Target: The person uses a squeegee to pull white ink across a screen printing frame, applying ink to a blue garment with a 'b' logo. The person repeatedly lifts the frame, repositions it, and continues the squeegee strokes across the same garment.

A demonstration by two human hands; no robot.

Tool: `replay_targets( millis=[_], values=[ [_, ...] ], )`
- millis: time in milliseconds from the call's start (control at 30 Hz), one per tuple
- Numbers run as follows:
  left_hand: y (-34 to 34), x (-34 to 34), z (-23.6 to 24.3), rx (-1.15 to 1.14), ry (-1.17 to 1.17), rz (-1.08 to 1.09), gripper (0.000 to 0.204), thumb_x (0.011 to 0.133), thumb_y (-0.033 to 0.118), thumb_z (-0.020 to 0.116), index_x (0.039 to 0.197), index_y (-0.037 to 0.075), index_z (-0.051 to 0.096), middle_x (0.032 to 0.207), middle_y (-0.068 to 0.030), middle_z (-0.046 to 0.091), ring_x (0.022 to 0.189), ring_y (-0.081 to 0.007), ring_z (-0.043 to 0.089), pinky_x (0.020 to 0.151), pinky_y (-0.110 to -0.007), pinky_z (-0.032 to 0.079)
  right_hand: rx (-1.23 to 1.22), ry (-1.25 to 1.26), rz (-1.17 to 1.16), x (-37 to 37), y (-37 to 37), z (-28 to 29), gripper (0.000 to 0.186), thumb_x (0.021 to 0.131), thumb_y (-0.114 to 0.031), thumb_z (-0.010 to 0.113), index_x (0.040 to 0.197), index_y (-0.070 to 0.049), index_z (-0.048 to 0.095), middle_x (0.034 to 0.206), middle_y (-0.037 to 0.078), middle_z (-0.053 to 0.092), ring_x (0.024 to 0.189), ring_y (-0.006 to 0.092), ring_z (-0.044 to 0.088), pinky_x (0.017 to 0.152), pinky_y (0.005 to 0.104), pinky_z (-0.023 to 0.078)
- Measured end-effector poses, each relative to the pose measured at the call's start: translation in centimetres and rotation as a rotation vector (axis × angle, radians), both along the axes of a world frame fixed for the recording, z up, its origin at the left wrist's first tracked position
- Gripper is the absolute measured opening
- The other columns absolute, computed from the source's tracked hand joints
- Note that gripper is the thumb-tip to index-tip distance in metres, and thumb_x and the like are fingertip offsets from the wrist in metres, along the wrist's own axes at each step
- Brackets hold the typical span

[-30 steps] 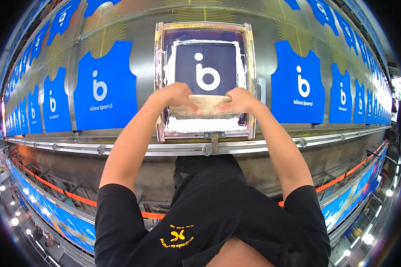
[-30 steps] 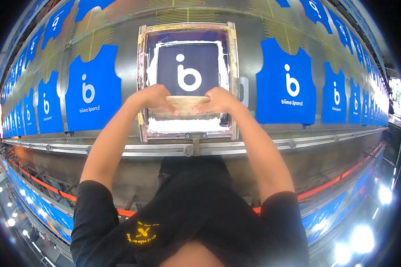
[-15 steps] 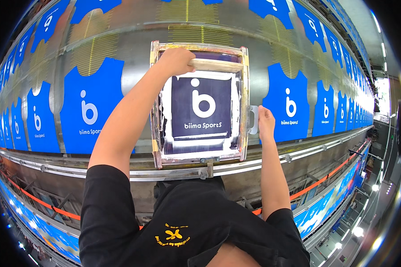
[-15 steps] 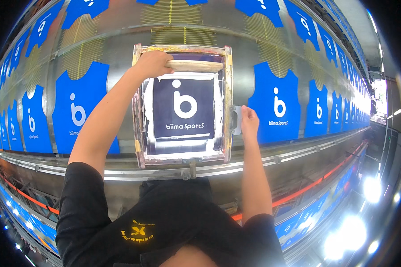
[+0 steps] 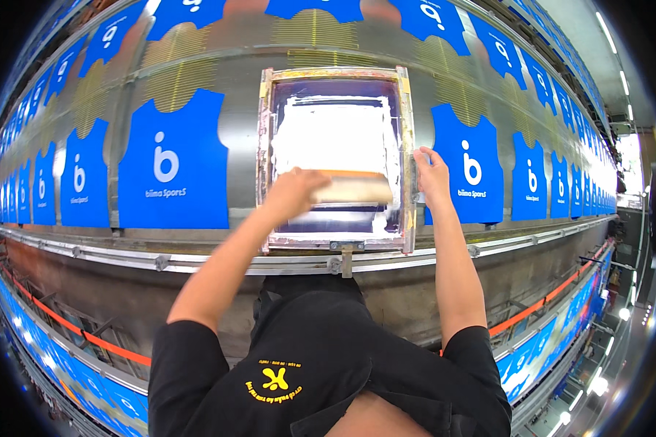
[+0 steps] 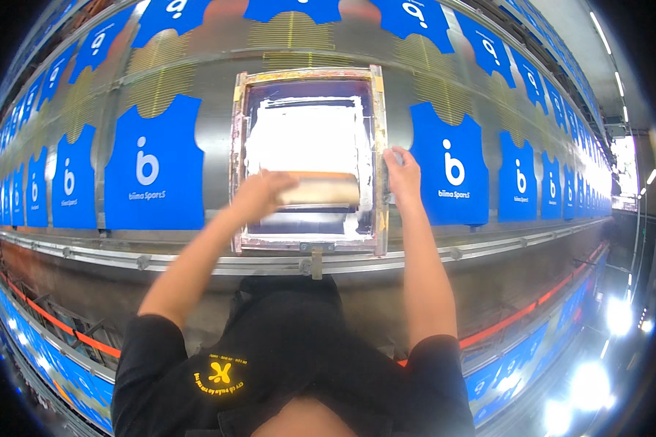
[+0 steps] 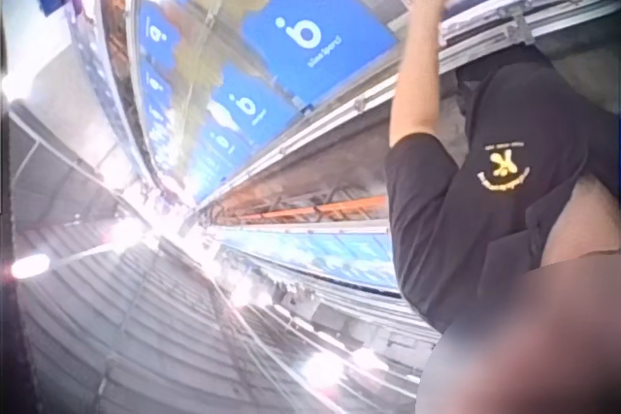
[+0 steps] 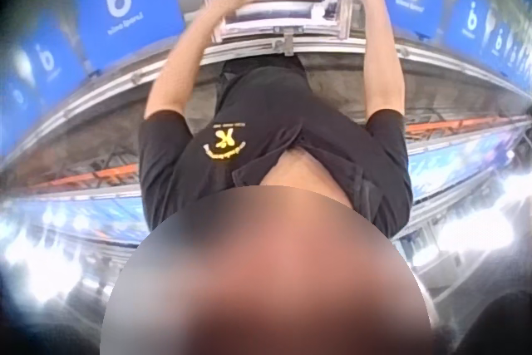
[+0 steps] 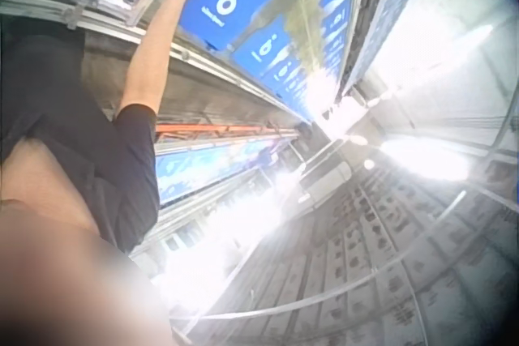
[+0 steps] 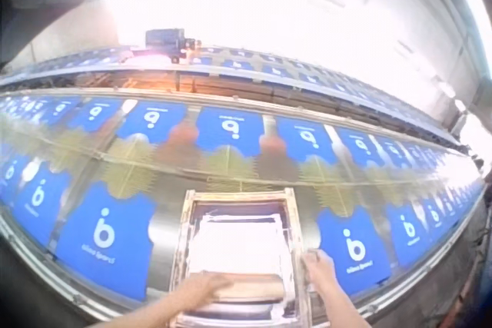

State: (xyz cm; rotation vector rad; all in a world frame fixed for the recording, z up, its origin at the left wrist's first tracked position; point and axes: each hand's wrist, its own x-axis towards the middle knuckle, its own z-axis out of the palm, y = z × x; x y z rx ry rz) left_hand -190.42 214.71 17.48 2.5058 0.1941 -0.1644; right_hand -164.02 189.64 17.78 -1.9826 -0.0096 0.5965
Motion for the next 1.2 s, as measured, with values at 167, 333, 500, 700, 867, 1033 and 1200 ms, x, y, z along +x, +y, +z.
replay_targets(
  millis=[167,333,500,700,867,1033,1200],
  values=[
    [-6.8,-8.2,0.6,0.012,-0.259,0.033,0.065,0.075,0.002,0.075,0.138,0.018,0.069,0.135,-0.0046,0.07,0.123,-0.0295,0.064,0.107,-0.044,0.05,-0.066,-0.342,0.047,-0.7,0.5,0.4,0.038,0.101,-0.029,0.072,0.128,-0.002,0.074,0.123,0.017,0.075,0.111,0.0265,0.069,0.1,0.0374,0.051],
    [-3.1,-11.4,1.9,0.033,-0.258,0.055,0.061,0.076,0.003,0.075,0.135,0.013,0.068,0.133,-0.005,0.07,0.121,-0.0294,0.064,0.103,-0.043,0.051,0.0,-0.419,-0.029,-4.1,4.1,2.4,0.039,0.103,-0.033,0.069,0.121,0.001,0.075,0.114,0.013,0.077,0.106,0.0223,0.069,0.096,0.036,0.052],
    [5.3,-18.6,2.9,0.065,-0.156,0.146,0.06,0.079,0.007,0.078,0.137,0.013,0.067,0.137,-0.0075,0.069,0.127,-0.0313,0.063,0.106,-0.044,0.05,0.099,-0.347,-0.053,-12.1,13.3,-1.5,0.038,0.102,-0.033,0.072,0.122,-0.001,0.075,0.107,0.01,0.076,0.098,0.0195,0.067,0.091,0.0337,0.052],
    [17.3,-29.3,3.1,0.245,0.049,0.038,0.06,0.081,0.007,0.075,0.139,0.009,0.064,0.136,-0.0106,0.068,0.129,-0.0319,0.062,0.105,-0.046,0.053,0.227,-0.188,-0.08,-26.0,26.2,-5.4,0.029,0.103,-0.029,0.073,0.117,-0.004,0.074,0.081,-0.002,0.062,0.071,0.0072,0.049,0.065,0.0275,0.043],
    [23.9,-34.7,5.5,0.118,0.12,0.078,0.044,0.084,0.006,0.07,0.128,0.004,0.064,0.119,-0.0132,0.073,0.11,-0.0344,0.071,0.091,-0.047,0.058,0.153,-0.192,-0.066,-32.9,32.8,-6.0,0.028,0.103,-0.028,0.072,0.119,-0.005,0.073,0.093,0.002,0.068,0.081,0.0107,0.057,0.075,0.0289,0.047],
    [28.4,-35.5,7.4,-0.016,0.136,0.41,0.025,0.098,0.018,0.068,0.116,0.002,0.065,0.103,-0.0203,0.073,0.093,-0.0419,0.072,0.079,-0.052,0.057,-0.003,-0.315,-0.014,-33.8,34.3,-6.4,0.031,0.101,-0.029,0.072,0.122,-0.006,0.072,0.114,0.01,0.074,0.101,0.0215,0.067,0.091,0.0347,0.051],
    [31.9,-34.5,6.8,0.146,0.065,0.774,0.026,0.098,0.026,0.067,0.106,0.001,0.068,0.094,-0.0226,0.073,0.087,-0.0441,0.072,0.077,-0.055,0.056,-0.089,-0.313,0.002,-33.9,34.5,-6.0,0.035,0.1,-0.032,0.074,0.125,-0.008,0.071,0.113,0.012,0.074,0.105,0.0242,0.069,0.092,0.0361,0.053]
  ],
)
